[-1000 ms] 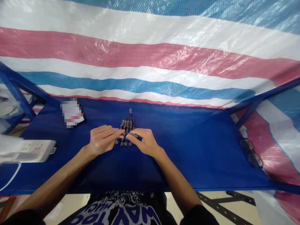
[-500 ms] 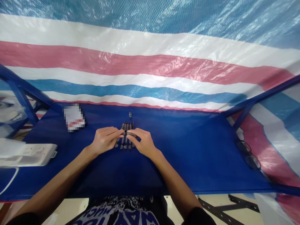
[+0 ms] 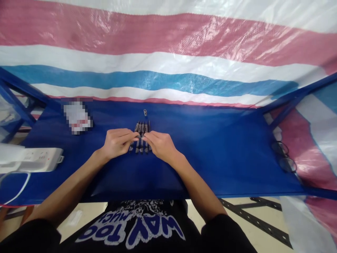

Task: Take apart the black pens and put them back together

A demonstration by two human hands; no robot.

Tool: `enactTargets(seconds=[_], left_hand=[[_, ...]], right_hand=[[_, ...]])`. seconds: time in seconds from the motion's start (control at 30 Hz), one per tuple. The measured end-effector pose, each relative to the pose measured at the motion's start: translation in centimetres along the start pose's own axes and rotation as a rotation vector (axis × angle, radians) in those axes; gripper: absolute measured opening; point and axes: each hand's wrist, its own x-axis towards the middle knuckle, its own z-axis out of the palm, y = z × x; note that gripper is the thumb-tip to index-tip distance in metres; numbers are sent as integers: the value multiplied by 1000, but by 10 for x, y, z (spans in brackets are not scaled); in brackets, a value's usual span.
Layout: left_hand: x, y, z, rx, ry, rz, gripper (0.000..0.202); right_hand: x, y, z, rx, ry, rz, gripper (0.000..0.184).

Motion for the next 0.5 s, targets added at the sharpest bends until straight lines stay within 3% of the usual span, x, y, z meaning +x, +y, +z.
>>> enactTargets(seconds=[0.17,0.3,0.4,0.5], left_hand=[[-1,-1,2,19,-152,-37,23],[-1,-3,-1,79,-189,-113,29],[1,-11,-9,117,-247,-347,33],[4,-18,-16,177,-392,-620,33]], right_hand=[[1,-1,4,95,76,53,20],[4,0,6,138,161,296,23],[5,3,7,50,162,534,23],[6,5,10,-92,-39,634,15]])
